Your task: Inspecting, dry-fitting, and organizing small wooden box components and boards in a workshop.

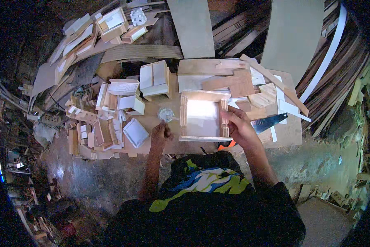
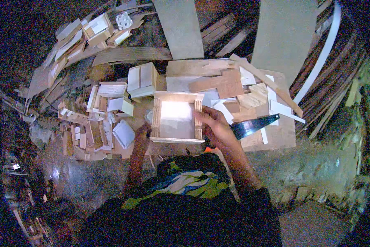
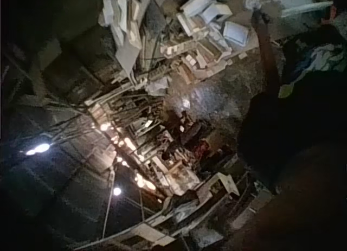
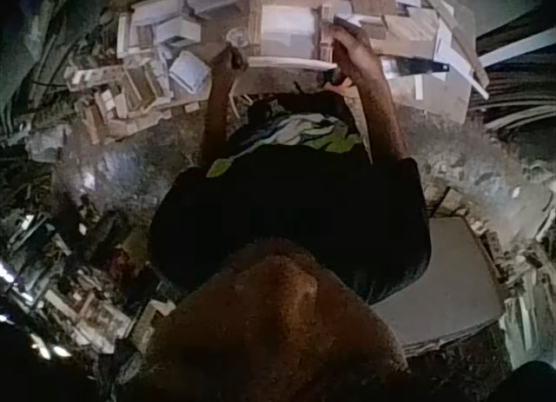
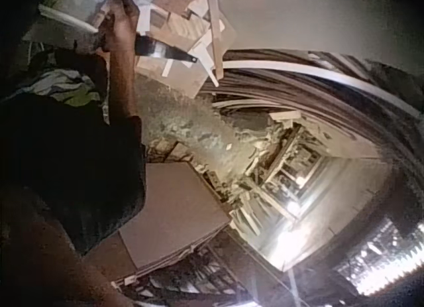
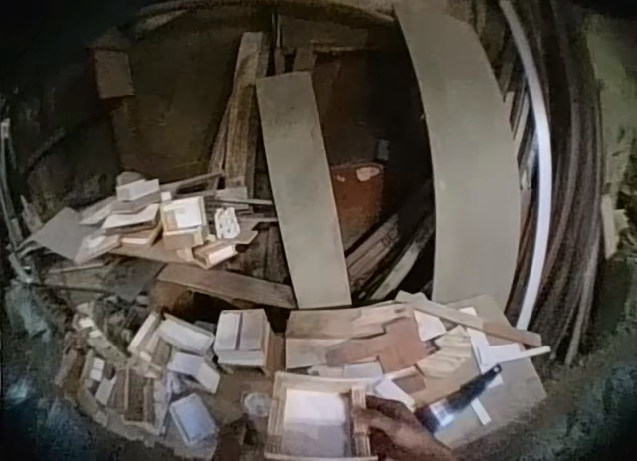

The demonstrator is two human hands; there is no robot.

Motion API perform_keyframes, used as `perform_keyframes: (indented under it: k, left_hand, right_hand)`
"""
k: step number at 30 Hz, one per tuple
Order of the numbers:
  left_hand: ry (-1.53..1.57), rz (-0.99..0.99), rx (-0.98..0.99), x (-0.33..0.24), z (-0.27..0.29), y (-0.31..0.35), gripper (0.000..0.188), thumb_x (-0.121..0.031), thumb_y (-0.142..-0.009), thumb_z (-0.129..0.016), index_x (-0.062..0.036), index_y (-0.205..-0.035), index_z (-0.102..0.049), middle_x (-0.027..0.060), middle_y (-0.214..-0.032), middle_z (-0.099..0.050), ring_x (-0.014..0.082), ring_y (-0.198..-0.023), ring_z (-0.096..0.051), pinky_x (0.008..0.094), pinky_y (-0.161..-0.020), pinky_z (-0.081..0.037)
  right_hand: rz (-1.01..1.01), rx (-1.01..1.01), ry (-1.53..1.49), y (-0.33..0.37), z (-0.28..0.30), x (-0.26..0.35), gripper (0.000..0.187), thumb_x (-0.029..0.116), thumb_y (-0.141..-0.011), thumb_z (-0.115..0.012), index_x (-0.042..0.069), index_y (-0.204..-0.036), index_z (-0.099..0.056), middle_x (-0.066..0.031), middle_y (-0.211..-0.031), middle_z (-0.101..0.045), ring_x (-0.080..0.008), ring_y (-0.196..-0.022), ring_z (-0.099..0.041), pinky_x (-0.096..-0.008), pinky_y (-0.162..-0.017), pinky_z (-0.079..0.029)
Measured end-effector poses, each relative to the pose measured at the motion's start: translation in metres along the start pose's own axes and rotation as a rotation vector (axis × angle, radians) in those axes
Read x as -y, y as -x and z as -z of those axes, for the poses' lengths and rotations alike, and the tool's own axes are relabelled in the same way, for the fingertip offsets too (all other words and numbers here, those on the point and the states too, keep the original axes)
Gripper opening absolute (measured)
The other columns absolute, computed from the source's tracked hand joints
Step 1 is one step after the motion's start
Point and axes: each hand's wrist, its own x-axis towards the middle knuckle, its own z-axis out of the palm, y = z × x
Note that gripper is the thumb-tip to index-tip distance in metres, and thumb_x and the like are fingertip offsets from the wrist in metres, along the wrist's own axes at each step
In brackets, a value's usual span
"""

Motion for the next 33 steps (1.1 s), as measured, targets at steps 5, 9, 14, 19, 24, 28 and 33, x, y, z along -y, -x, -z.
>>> perform_keyframes:
  k: [5,9,14,19,24,28,33]
  left_hand:
    - [-0.162,-0.556,0.031,-0.006,-0.013,0.007,0.021,-0.01,-0.079,-0.058,0.0071,-0.09,-0.054,0.0111,-0.078,-0.06,0.0169,-0.062,-0.059,0.0267,-0.055,-0.05]
    - [0.0,-0.202,-0.164,-0.003,0.001,0.011,0.018,-0.013,-0.08,-0.058,0.0043,-0.085,-0.055,0.0091,-0.075,-0.059,0.0138,-0.056,-0.056,0.025,-0.047,-0.048]
    - [0.28,-0.056,-0.309,0.042,0.041,0.007,0.017,-0.02,-0.086,-0.049,-0.004,-0.084,-0.053,0.0012,-0.061,-0.05,0.0095,-0.035,-0.041,0.0242,-0.026,-0.031]
    - [0.743,-0.214,-0.169,0.088,0.085,0.012,0.029,-0.033,-0.09,-0.036,-0.0073,-0.096,-0.049,-0.0005,-0.058,-0.045,0.0093,-0.032,-0.035,0.0221,-0.025,-0.027]
    - [0.85,-0.438,0.443,0.123,0.145,0.031,0.033,-0.031,-0.09,-0.035,-0.0088,-0.113,-0.045,0.0025,-0.068,-0.053,0.0124,-0.043,-0.041,0.0269,-0.034,-0.036]
    - [0.698,-0.294,-0.19,0.125,0.133,0.054,0.023,-0.017,-0.084,-0.05,-0.0042,-0.102,-0.055,0.0055,-0.081,-0.057,0.0139,-0.069,-0.05,0.0324,-0.056,-0.044]
    - [0.234,-0.234,-0.484,0.161,0.155,0.077,0.018,-0.008,-0.076,-0.061,0.0006,-0.091,-0.059,0.0079,-0.088,-0.059,0.0168,-0.08,-0.056,0.0322,-0.069,-0.047]
  right_hand:
    - [0.019,-0.021,0.03,-0.007,0.013,-0.021,0.04,0.015,-0.074,-0.064,-0.002,-0.107,-0.049,-0.0062,-0.089,-0.058,-0.0124,-0.077,-0.056,-0.0258,-0.068,-0.046]
    - [0.055,-0.028,0.175,-0.015,0.017,-0.035,0.041,0.017,-0.075,-0.064,-0.003,-0.107,-0.049,-0.0058,-0.088,-0.057,-0.0116,-0.077,-0.053,-0.024,-0.067,-0.044]
    - [-0.128,-0.083,0.309,-0.058,0.067,-0.101,0.032,0.021,-0.076,-0.063,0.004,-0.101,-0.053,-0.0008,-0.085,-0.054,-0.0098,-0.074,-0.05,-0.027,-0.067,-0.042]
    - [-0.407,-0.08,0.362,-0.094,0.1,-0.194,0.034,0.025,-0.075,-0.064,0.004,-0.099,-0.053,-0.0021,-0.089,-0.054,-0.0148,-0.081,-0.051,-0.031,-0.073,-0.041]
    - [-0.352,0.063,0.129,-0.116,0.101,-0.267,0.035,0.022,-0.075,-0.064,0.002,-0.101,-0.051,-0.0057,-0.094,-0.054,-0.0174,-0.085,-0.051,-0.0316,-0.077,-0.04]
    - [-0.381,0.07,0.295,-0.142,0.125,-0.307,0.035,0.021,-0.076,-0.064,0.001,-0.101,-0.051,-0.0079,-0.099,-0.054,-0.0167,-0.09,-0.05,-0.0317,-0.078,-0.04]
    - [-0.219,-0.043,0.609,-0.153,0.101,-0.311,0.038,0.021,-0.076,-0.063,-0.001,-0.104,-0.049,-0.0086,-0.09,-0.058,-0.0143,-0.079,-0.056,-0.0284,-0.066,-0.046]
